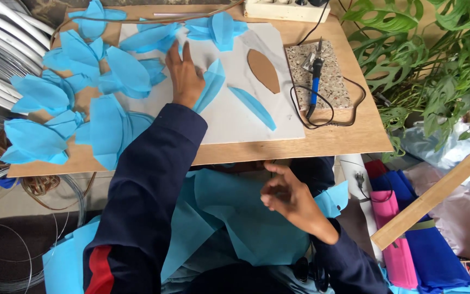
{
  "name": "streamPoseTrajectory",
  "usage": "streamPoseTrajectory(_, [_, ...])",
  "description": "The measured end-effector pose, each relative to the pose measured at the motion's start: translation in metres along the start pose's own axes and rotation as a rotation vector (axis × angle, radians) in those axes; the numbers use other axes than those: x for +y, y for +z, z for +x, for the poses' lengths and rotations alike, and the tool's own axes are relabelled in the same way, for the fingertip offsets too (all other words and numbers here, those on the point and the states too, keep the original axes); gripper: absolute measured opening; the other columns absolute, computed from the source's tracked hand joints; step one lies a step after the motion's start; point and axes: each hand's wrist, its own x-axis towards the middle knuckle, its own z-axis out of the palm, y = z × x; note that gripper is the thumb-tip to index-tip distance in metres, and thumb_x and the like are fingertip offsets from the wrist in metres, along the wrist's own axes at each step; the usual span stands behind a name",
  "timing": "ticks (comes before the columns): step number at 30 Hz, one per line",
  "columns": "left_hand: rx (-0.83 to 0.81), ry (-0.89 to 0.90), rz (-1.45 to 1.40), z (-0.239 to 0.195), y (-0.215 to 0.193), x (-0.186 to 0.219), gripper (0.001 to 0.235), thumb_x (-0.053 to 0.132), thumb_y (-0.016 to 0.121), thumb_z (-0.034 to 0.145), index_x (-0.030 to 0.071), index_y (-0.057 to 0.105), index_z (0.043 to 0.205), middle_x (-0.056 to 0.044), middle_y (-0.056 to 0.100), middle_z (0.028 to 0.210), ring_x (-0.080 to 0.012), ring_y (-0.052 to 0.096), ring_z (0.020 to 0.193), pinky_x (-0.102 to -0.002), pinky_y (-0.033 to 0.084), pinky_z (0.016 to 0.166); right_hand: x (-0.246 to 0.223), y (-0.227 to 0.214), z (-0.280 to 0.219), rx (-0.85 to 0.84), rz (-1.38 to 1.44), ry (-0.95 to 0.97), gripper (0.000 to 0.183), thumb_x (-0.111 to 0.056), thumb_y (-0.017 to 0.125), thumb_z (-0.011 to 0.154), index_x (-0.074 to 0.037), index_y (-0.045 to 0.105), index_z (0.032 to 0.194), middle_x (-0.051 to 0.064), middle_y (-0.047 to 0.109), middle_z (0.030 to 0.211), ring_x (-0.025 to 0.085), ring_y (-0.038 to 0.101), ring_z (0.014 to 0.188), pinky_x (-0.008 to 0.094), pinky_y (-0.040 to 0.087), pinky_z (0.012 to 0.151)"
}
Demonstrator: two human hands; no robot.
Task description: Cutting out specific patterns from blue fabric using a pair of scissors
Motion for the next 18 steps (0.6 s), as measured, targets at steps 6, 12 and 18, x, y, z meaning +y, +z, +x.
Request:
streamPoseTrajectory(6, [-0.254, 0.509, -0.258, -0.004, -0.049, 0.023, 0.024, -0.007, 0.046, 0.079, 0.002, 0.06, 0.096, -0.016, 0.059, 0.109, -0.0297, 0.041, 0.118, -0.041, 0.042, 0.089, 0.014, -0.007, -0.021, 0.004, -0.038, 0.075, 0.048, -0.012, 0.061, 0.078, -0.006, 0.042, 0.122, 0.006, 0.06, 0.081, 0.013, 0.061, 0.06, 0.023, 0.055, 0.056])
streamPoseTrajectory(12, [-0.374, 0.387, 0.127, -0.012, -0.018, 0.015, 0.045, 0.026, 0.037, 0.089, 0.001, 0.044, 0.126, -0.007, 0.037, 0.137, -0.0251, 0.032, 0.125, -0.061, 0.026, 0.09, 0.021, -0.012, -0.03, -0.024, -0.039, 0.088, 0.051, -0.02, 0.06, 0.078, -0.006, 0.042, 0.122, 0.006, 0.062, 0.084, 0.014, 0.062, 0.066, 0.024, 0.058, 0.06])
streamPoseTrajectory(18, [-0.335, -0.046, 0.275, -0.002, -0.001, 0.022, 0.052, 0.031, 0.038, 0.087, 0.001, 0.038, 0.13, -0.011, 0.03, 0.139, -0.0445, 0.009, 0.126, -0.069, 0.01, 0.094, 0.033, -0.017, -0.039, -0.019, -0.084, 0.103, 0.048, -0.016, 0.06, 0.079, -0.008, 0.042, 0.123, 0.005, 0.062, 0.083, 0.013, 0.062, 0.064, 0.023, 0.057, 0.06])
